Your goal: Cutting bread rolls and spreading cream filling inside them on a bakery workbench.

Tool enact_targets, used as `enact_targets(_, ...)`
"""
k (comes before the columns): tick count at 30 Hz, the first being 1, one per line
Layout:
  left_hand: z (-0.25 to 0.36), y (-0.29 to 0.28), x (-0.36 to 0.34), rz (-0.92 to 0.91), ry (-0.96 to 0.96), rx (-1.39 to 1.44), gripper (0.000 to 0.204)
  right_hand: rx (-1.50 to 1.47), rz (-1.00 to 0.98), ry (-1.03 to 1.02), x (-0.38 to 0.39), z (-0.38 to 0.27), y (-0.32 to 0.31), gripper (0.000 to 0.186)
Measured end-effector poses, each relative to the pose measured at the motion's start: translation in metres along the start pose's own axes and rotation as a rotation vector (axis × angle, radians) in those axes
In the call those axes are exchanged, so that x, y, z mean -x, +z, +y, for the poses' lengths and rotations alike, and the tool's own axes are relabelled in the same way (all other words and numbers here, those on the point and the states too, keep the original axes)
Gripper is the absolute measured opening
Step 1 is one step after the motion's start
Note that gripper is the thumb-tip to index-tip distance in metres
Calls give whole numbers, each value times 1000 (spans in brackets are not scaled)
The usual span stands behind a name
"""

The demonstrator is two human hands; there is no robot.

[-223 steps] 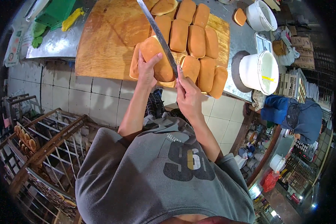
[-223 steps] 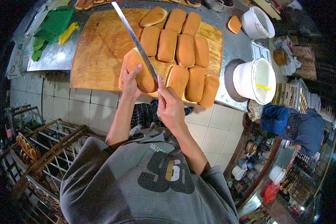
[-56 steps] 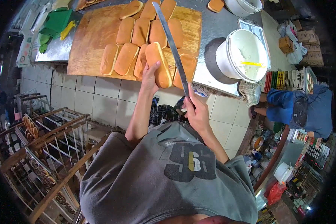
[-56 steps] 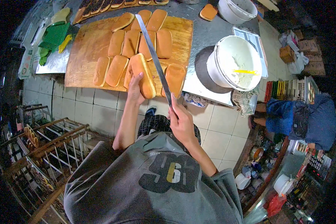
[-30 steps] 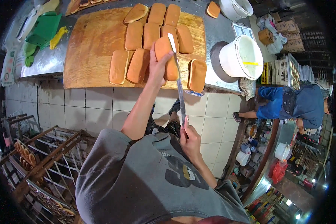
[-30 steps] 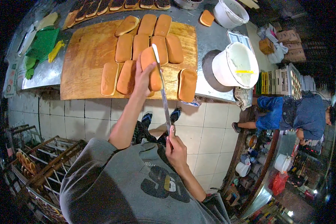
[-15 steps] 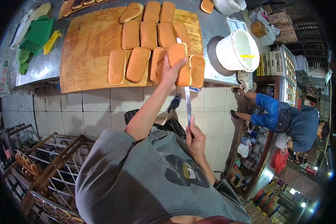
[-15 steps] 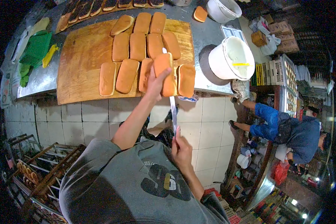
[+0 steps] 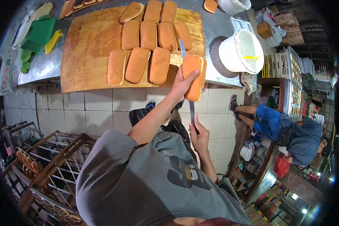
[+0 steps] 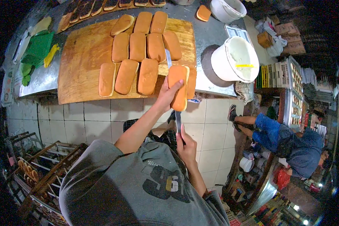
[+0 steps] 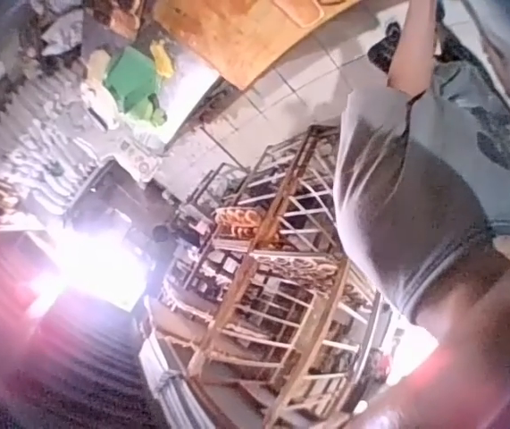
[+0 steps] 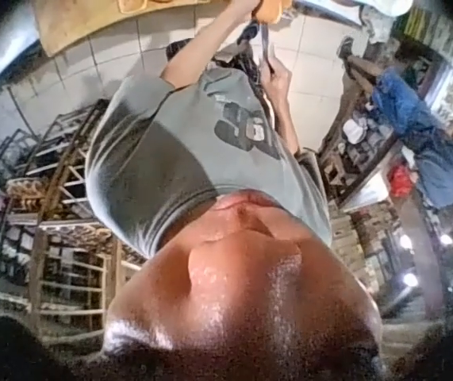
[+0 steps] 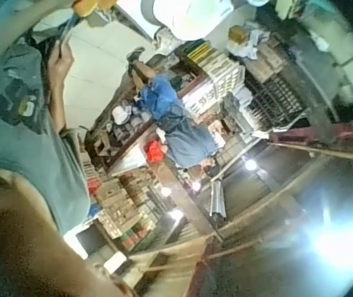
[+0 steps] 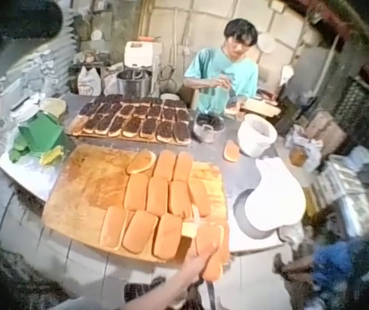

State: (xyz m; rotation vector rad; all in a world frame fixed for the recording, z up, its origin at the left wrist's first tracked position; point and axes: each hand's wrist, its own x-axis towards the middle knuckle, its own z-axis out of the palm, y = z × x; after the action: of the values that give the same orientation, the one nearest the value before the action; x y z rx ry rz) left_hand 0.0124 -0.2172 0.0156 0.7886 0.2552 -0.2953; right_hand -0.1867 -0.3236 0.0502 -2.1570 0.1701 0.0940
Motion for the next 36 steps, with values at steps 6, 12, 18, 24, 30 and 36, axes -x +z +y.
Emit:
enact_targets(6, 19, -9, -45, 135, 111, -100, 47, 68, -65, -33, 45, 34, -38, 45)
enact_targets(12, 18, -20, -64, 400, 335, -1159, 46, 107, 43, 174, 133, 78, -116, 41)
enact_targets(18, -6, 3, -50, 392, 891, -1757, 56, 114, 134, 114, 95, 120, -162, 43)
enact_targets(24, -66, 46, -35, 346, 315, -1712, 72, 39, 71, 112, 37, 146, -202, 45)
enact_targets(30, -78, 56, -49, 459, 131, -1717, 88, -56, 18, 3, -25, 159, -214, 44)
enact_targets(36, -83, 43, -48, 211, 115, -843, 64, -103, -90, -195, -100, 128, -180, 52)
